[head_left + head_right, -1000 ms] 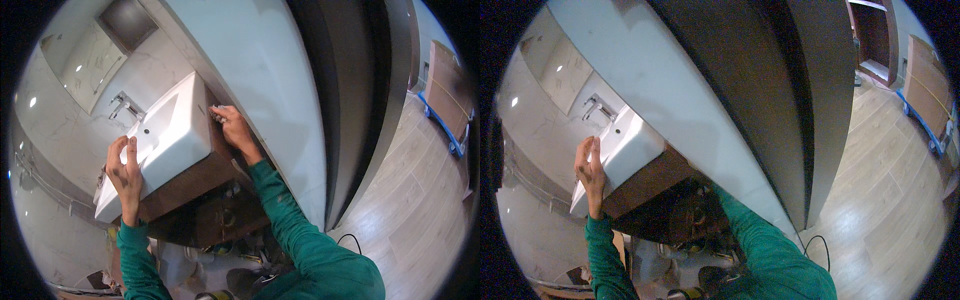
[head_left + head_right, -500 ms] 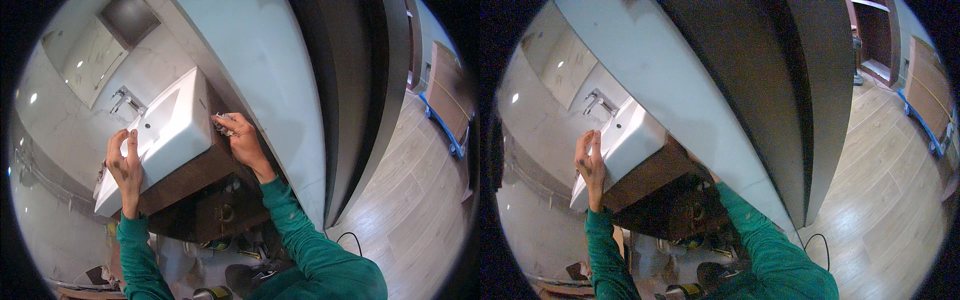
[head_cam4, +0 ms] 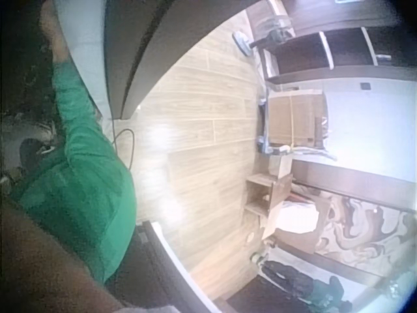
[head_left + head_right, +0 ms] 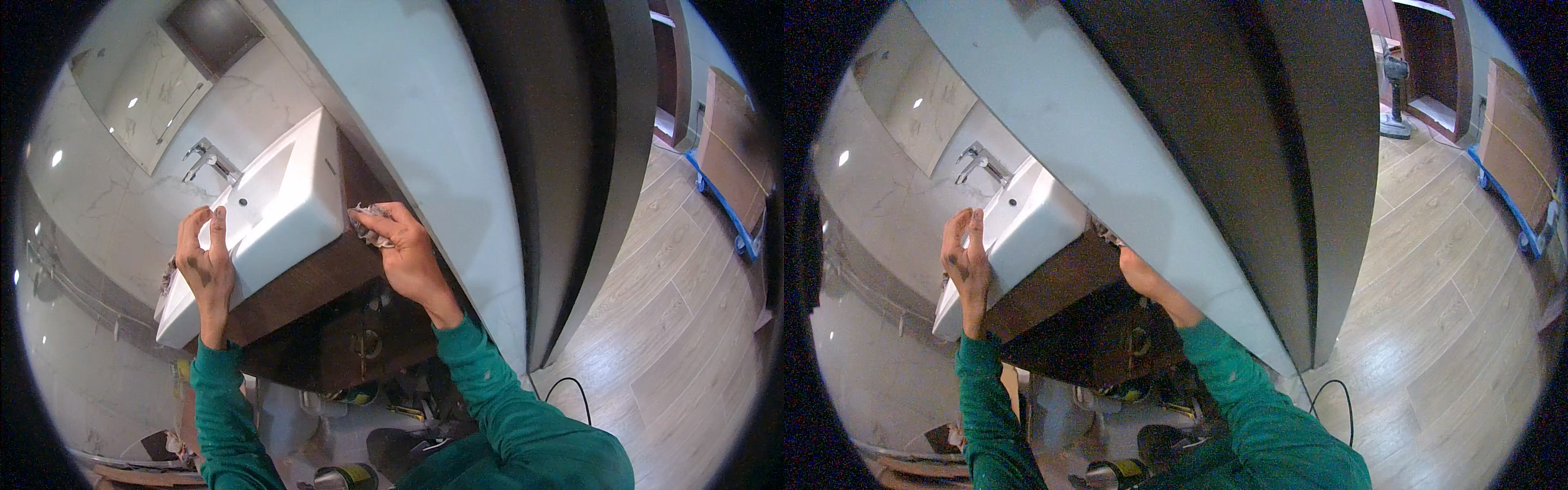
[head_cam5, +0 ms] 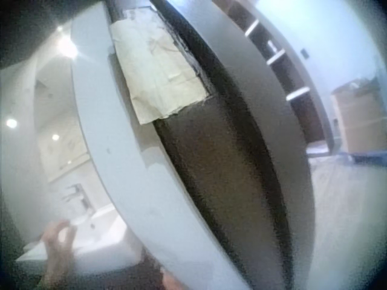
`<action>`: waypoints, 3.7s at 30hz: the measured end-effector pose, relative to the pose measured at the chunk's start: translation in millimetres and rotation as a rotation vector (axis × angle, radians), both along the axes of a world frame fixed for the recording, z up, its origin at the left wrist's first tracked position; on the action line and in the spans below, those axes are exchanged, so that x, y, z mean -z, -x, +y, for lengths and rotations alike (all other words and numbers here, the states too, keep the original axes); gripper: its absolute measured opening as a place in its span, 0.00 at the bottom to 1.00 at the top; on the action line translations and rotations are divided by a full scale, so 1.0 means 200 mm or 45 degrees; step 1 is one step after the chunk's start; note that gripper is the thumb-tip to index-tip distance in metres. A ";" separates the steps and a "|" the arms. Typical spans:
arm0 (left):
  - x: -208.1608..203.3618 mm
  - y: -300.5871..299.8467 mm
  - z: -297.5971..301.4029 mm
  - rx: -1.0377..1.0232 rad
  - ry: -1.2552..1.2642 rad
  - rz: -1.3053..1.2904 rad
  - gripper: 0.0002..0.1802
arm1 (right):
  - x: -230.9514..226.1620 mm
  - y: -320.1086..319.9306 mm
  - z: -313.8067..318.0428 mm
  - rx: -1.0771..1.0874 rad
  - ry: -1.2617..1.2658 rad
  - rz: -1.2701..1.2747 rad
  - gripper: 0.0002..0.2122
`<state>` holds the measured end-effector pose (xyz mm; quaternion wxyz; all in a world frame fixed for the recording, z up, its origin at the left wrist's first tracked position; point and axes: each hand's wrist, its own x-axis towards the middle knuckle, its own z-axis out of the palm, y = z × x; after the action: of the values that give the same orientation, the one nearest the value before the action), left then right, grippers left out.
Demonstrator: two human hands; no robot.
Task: The person applies a finish to the edge of a white sink countertop using a small brush and a cloth. They repeatedly dip the brush into a paint can, apply the finish to the edge, and wipe the area with a cloth. The person also pours liquid from a can onto the cloth and continues wiping the sink edge.
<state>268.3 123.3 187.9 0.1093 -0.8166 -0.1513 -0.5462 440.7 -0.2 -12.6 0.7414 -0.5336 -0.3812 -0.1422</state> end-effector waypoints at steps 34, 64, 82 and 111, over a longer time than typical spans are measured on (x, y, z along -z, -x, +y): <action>0.60 0.27 -0.65 0.802 1.445 0.287 0.07 | -0.03 0.45 -0.50 -1.279 -0.500 0.829 0.11; 0.51 0.62 -0.56 0.704 1.553 -0.100 0.17 | -0.40 -0.18 0.06 -0.597 -0.246 0.560 0.26; 0.66 0.67 -0.47 0.742 1.603 -0.234 0.15 | -0.40 -0.19 0.05 -0.313 0.055 0.340 0.38; 0.65 0.31 -0.60 0.924 1.408 -0.038 0.18 | -0.07 0.63 -0.45 -1.256 -0.494 0.967 0.17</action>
<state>206.6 3.1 58.8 -0.5192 -0.7439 -0.1262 -0.4014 314.9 -89.8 2.0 0.8856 -0.1657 -0.2602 0.3471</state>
